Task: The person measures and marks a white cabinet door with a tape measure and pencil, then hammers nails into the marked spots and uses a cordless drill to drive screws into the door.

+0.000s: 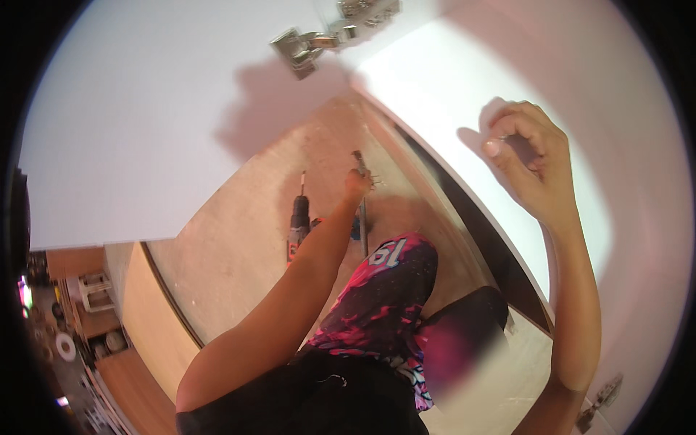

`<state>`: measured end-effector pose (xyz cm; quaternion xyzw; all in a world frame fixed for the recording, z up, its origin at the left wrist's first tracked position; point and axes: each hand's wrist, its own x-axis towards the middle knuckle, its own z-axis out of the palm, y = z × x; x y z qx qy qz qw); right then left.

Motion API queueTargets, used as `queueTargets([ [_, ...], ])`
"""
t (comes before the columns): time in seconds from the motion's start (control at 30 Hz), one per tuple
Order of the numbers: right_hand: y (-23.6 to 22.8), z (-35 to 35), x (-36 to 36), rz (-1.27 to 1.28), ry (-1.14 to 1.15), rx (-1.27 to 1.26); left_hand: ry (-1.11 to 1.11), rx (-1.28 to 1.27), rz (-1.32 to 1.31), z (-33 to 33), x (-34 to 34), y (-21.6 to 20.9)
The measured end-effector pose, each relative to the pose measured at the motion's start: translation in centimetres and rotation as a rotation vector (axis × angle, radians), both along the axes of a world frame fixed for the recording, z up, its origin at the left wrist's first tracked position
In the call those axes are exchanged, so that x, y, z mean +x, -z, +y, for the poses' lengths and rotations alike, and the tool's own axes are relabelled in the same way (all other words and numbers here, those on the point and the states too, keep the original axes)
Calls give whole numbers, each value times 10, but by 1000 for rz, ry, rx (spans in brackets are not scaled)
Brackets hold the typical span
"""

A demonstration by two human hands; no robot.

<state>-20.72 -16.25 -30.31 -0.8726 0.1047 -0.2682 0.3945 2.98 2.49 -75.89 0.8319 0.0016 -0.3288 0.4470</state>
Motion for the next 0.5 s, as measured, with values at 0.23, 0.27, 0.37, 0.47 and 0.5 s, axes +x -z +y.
queueTargets([
  [0.23, 26, 3, 5, -53, 29, 142, -248, 182, -341, -8, -10, 47],
  [0.27, 26, 2, 7, -59, 20, 135, -225, 233, -361, 0, -11, 48],
  [0.37, 24, -1, 1, -66, 22, 133, -184, 347, -467, 16, -26, 40],
  [0.47, 19, 0, 2, -53, 41, 148, -244, 458, -455, 17, -42, 13],
  [0.5, 18, 1, 0, -54, 42, 155, -284, 499, -435, 19, -46, 3],
])
